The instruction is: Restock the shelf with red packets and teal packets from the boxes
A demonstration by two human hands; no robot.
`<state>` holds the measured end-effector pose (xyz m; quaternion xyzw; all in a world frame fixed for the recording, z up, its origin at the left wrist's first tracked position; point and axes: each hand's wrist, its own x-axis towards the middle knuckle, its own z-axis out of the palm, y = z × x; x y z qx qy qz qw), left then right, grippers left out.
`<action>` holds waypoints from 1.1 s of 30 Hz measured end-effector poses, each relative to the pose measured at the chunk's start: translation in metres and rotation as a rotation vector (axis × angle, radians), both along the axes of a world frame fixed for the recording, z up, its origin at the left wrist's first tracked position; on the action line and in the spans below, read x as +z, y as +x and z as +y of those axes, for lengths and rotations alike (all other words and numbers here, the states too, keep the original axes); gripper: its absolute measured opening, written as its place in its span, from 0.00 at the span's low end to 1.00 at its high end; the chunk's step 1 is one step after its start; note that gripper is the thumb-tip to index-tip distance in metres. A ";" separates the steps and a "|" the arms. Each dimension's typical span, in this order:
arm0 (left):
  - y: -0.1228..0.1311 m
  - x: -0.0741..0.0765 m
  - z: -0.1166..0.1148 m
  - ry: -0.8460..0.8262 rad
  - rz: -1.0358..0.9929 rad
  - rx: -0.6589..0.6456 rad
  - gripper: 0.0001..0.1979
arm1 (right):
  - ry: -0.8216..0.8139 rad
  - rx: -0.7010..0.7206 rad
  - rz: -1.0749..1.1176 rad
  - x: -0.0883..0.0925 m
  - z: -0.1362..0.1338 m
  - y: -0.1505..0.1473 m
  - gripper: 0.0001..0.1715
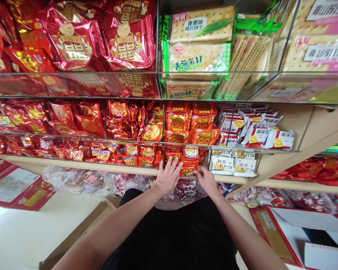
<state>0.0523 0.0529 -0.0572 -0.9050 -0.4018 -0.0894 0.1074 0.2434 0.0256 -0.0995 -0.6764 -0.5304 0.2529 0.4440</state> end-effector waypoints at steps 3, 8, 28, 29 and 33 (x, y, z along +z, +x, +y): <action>0.003 -0.003 0.002 -0.010 -0.019 0.022 0.29 | 0.009 0.017 0.006 0.005 -0.006 0.000 0.17; -0.002 -0.002 0.006 0.000 -0.060 0.043 0.30 | 0.042 0.035 0.107 0.022 -0.013 0.010 0.17; -0.008 0.003 0.011 0.003 -0.019 0.007 0.30 | 0.144 -0.215 0.449 0.043 0.038 -0.043 0.14; -0.009 0.003 0.012 0.007 -0.027 0.014 0.30 | 0.145 -0.206 0.434 0.046 0.045 -0.047 0.14; -0.008 0.002 0.021 0.011 -0.033 0.024 0.30 | 0.169 -0.165 0.319 0.051 0.071 -0.062 0.13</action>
